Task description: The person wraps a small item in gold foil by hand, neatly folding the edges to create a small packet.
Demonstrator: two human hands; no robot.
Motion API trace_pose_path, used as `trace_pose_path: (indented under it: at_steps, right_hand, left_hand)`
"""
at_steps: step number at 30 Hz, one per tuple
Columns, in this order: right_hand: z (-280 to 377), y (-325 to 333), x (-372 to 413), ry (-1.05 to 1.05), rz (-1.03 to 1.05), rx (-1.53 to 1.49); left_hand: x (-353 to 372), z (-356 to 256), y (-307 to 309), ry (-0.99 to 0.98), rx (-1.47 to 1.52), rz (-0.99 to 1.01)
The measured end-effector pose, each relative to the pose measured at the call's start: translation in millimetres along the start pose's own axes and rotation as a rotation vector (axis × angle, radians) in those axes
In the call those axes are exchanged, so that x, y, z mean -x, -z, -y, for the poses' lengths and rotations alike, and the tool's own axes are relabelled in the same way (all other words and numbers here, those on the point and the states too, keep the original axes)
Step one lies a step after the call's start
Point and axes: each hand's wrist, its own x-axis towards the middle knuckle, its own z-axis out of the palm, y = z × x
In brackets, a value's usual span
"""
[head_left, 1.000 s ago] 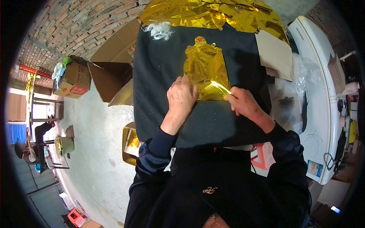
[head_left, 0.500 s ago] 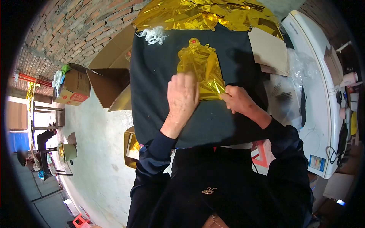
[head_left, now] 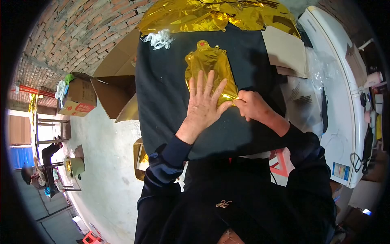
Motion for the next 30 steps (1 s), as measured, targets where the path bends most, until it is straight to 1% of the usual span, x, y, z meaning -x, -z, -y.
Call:
trace_pose_path:
  at_steps: [4, 7, 10, 13, 19, 22, 25, 28, 30]
  right_hand:
    - [4, 5, 3, -0.067, 0.030, -0.103]
    - [3, 7, 6, -0.080, -0.047, -0.167]
    - [-8, 7, 6, -0.016, -0.164, -0.197]
    - [-10, 10, 5, 0.042, -0.202, -0.217]
    - [-12, 14, -2, 0.066, -0.190, -0.166]
    - [-6, 18, 1, 0.028, -0.185, -0.141]
    - [-25, 11, -5, 0.503, -0.417, 0.155]
    - [-23, 13, 6, 0.483, -0.398, 0.512]
    - [-26, 16, 7, 0.546, -0.374, 0.547]
  left_hand:
    - [-1, 0, -1, 0.001, 0.015, -0.012]
    - [0, 0, -1, 0.007, 0.009, -0.007]
    - [-1, -1, 0, 0.009, -0.011, 0.008]
    - [-1, -1, 1, 0.006, -0.012, 0.014]
    - [-2, -2, 4, 0.012, 0.010, 0.027]
    - [-2, -3, 4, 0.014, 0.007, 0.036]
    - [-3, -3, 6, 0.023, -0.006, 0.056]
    - [-3, -3, 6, 0.030, -0.001, 0.072]
    - [-4, -3, 7, 0.038, 0.005, 0.079]
